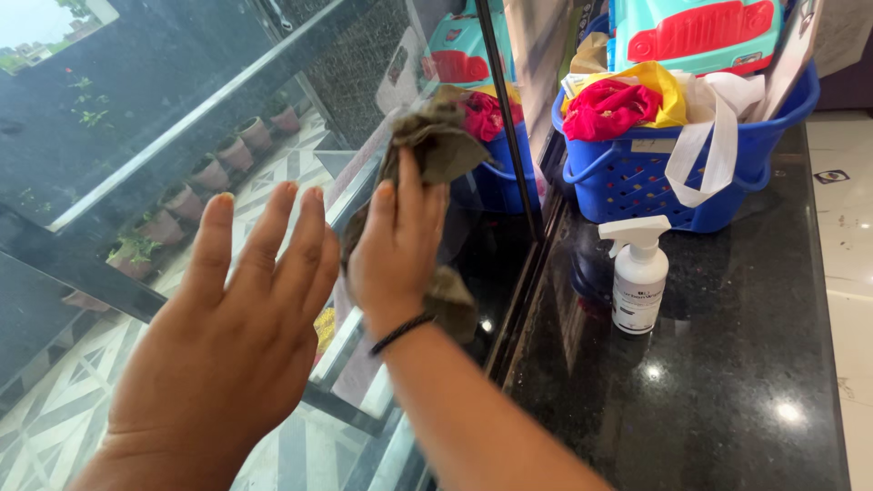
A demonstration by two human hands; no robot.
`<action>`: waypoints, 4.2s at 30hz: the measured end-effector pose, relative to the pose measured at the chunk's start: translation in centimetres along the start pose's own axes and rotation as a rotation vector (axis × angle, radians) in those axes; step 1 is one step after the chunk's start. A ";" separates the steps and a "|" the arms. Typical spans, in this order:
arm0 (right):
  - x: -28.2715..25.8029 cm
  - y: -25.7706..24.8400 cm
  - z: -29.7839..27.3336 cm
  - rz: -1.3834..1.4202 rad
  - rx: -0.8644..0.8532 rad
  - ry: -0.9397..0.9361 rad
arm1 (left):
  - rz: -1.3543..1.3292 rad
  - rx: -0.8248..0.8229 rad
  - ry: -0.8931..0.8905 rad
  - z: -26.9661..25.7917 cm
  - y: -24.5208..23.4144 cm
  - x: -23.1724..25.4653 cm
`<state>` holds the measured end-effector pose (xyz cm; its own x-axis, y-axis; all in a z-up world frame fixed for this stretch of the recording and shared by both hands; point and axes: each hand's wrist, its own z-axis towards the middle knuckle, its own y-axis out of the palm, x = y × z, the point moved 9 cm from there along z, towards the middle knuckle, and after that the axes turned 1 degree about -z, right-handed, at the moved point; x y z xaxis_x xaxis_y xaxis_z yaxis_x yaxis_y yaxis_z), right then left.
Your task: The person wipes a large glass window pane using a brown cloth. They systematically clean the surface with their right hand while using their left hand to stabilize the glass. The cleaning action covers multiple sections of the window, moving from the lower areas to the upper sections.
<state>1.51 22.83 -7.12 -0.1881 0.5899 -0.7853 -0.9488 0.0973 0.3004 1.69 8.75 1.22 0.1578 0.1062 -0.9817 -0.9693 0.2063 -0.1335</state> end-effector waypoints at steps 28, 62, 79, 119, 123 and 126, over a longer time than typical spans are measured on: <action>5.0 -0.9 -0.2 0.175 -0.037 -0.105 | 0.000 0.098 -0.057 0.2 -0.6 0.0; 18.7 -5.4 -18.7 0.039 0.021 1.107 | -0.045 0.076 -0.026 -0.1 -0.5 0.3; 19.4 -10.6 -26.1 -0.408 -0.255 1.274 | -0.031 0.109 -0.053 -0.2 -0.3 0.4; 13.9 -9.8 -19.0 -0.473 -0.447 0.800 | 0.080 0.192 -0.079 0.2 -1.9 -0.4; 16.0 -10.0 -17.2 -0.444 -0.426 0.783 | 0.023 0.189 -0.126 0.6 -1.1 0.0; 16.6 -10.4 -17.6 -0.444 -0.426 0.934 | 0.129 0.145 -0.112 0.7 -0.3 0.5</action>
<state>3.76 17.51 -32.80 0.2419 -0.2802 -0.9290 -0.9550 -0.2380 -0.1769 2.17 9.48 0.84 0.0622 0.2462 -0.9672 -0.9468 0.3211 0.0208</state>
